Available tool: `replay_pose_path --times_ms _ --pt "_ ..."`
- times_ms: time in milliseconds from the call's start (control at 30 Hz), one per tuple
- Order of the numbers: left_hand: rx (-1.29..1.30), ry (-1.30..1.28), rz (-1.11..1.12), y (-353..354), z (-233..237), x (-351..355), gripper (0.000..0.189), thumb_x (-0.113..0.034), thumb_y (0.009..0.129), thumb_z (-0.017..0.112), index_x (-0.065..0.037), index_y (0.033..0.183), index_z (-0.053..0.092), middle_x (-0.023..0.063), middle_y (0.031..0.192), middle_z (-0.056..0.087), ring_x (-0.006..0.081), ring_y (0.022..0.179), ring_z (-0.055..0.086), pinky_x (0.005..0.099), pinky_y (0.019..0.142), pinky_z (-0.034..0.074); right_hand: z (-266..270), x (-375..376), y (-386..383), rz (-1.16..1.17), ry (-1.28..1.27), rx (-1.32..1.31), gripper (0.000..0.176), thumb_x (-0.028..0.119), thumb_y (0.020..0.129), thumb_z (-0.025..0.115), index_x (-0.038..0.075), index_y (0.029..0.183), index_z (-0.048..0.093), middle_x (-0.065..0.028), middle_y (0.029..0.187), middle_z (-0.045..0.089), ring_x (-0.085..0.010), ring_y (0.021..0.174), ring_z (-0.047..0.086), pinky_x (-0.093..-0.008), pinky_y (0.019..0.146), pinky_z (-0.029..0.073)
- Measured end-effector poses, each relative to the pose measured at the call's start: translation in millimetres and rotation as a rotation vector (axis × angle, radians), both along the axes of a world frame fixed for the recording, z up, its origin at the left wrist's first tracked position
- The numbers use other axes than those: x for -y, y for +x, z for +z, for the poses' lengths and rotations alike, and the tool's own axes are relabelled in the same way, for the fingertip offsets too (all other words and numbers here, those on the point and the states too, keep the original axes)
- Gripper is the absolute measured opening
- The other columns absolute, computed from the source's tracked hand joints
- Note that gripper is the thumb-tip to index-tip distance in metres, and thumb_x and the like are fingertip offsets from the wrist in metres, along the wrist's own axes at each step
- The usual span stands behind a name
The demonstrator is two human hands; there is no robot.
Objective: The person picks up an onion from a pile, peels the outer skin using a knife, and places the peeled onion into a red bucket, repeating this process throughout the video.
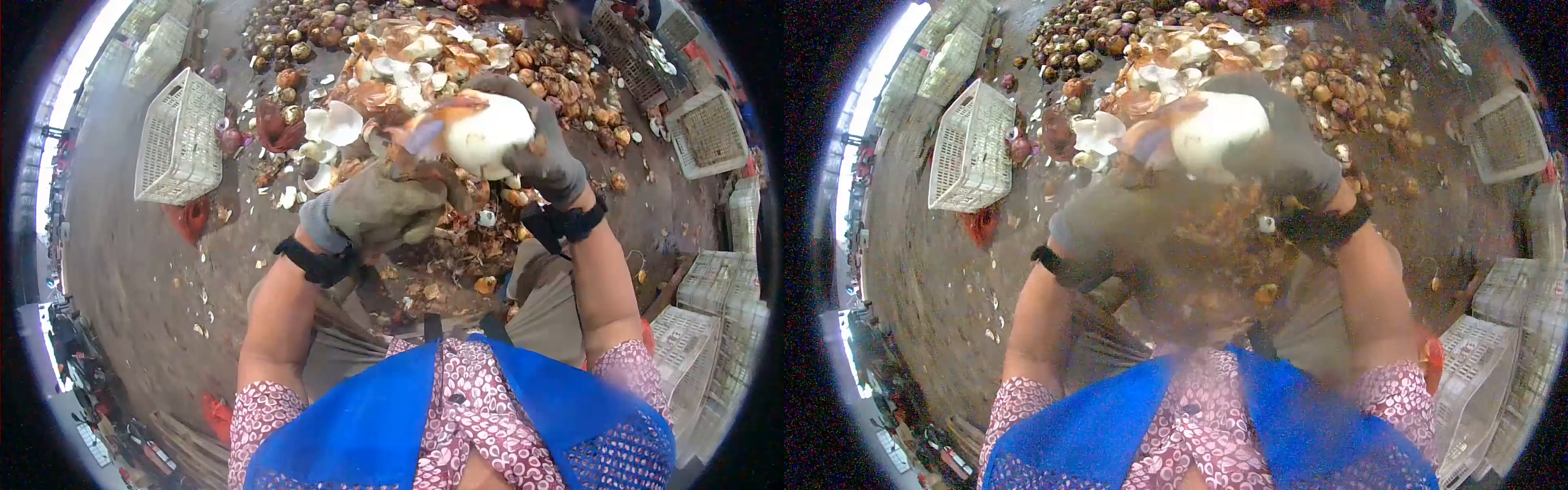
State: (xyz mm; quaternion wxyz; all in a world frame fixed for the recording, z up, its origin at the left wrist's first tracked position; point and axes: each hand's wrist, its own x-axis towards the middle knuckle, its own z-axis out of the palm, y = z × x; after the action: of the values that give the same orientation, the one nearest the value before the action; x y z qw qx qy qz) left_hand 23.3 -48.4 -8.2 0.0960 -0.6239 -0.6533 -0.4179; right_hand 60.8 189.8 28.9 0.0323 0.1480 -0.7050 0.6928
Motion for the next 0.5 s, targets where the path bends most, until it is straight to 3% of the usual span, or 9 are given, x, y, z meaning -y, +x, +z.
replay_pose_path --times_ms 67,133,200,267,333,367,400,467,500 --pt "1.655 -0.109 -0.135 10 34 5 0.023 -0.021 0.085 0.062 -0.001 0.096 0.064 0.0087 0.080 0.063 0.0106 0.056 0.052 0.0221 0.048 0.041 -5 -2 -4 -0.060 -0.060 0.145 0.085 0.047 0.064 0.073 -0.001 0.128 0.046 -0.0133 0.115 0.059 -0.0191 0.105 0.058 -0.0329 0.092 0.046" --pt "1.480 -0.290 0.032 -1 49 7 0.034 -0.028 0.089 0.060 0.004 0.102 0.060 0.0069 0.070 0.060 0.0118 0.053 0.051 0.0234 0.049 0.042 -3 6 -4 -0.115 -0.205 0.201 0.071 0.037 0.069 0.071 -0.001 0.125 0.049 -0.0117 0.111 0.060 -0.0184 0.102 0.059 -0.0329 0.091 0.047" --pt "1.058 -0.197 0.385 -6 56 7 0.036 -0.026 0.090 0.061 0.005 0.107 0.056 0.0040 0.073 0.059 0.0109 0.057 0.053 0.0235 0.055 0.044 -1 6 -9 -0.255 0.003 0.273 0.061 0.026 0.071 0.071 -0.001 0.123 0.052 -0.0104 0.107 0.060 -0.0167 0.099 0.058 -0.0313 0.088 0.047" --pt "1.109 0.067 0.237 0 50 -13 0.036 -0.024 0.092 0.058 0.004 0.115 0.051 0.0033 0.076 0.059 0.0093 0.066 0.057 0.0236 0.065 0.047 -13 11 -14 -0.238 -0.032 0.264 0.059 0.019 0.069 0.073 0.001 0.122 0.053 -0.0075 0.106 0.061 -0.0148 0.098 0.057 -0.0293 0.086 0.047" --pt "1.340 0.033 0.443 11 48 -22 0.033 -0.019 0.094 0.055 0.003 0.117 0.049 0.0055 0.092 0.060 0.0120 0.086 0.059 0.0253 0.081 0.047 -24 16 -16 -0.223 0.319 -0.017 0.059 0.023 0.068 0.078 0.002 0.118 0.055 -0.0074 0.102 0.061 -0.0175 0.094 0.059 -0.0306 0.082 0.050" --pt "1.123 -0.105 0.507 8 23 -17 0.056 -0.041 0.096 0.047 0.002 0.130 0.041 0.0120 0.118 0.054 0.0198 0.109 0.053 0.0322 0.095 0.042 -29 20 -18 -0.216 0.374 -0.084 0.060 0.023 0.067 0.078 0.002 0.118 0.054 -0.0076 0.104 0.061 -0.0179 0.095 0.059 -0.0304 0.083 0.050" --pt "1.124 -0.105 0.513 -3 2 -13 0.056 -0.041 0.096 0.047 0.002 0.130 0.041 0.0120 0.118 0.054 0.0198 0.109 0.053 0.0322 0.095 0.042 -27 20 -15 -0.211 0.371 -0.083 0.060 0.023 0.067 0.078 0.002 0.118 0.054 -0.0076 0.104 0.061 -0.0179 0.095 0.059 -0.0304 0.083 0.050" --pt "1.716 0.492 -1.221 -25 -12 -11 0.084 -0.066 0.090 0.032 0.002 0.139 0.031 0.0131 0.140 0.039 0.0258 0.126 0.042 0.0359 0.105 0.034 -5 24 -9 -0.095 0.100 0.105 0.059 0.022 0.066 0.075 0.005 0.119 0.056 -0.0040 0.109 0.060 -0.0138 0.096 0.057 -0.0286 0.088 0.045" --pt "1.711 0.491 -1.218 -27 -19 -10 0.084 -0.066 0.090 0.032 0.002 0.139 0.031 0.0131 0.140 0.039 0.0258 0.126 0.042 0.0359 0.105 0.034 1 23 -10 -0.076 0.146 0.059 0.059 0.024 0.070 0.071 0.003 0.122 0.054 -0.0047 0.108 0.060 -0.0134 0.095 0.057 -0.0282 0.085 0.046"
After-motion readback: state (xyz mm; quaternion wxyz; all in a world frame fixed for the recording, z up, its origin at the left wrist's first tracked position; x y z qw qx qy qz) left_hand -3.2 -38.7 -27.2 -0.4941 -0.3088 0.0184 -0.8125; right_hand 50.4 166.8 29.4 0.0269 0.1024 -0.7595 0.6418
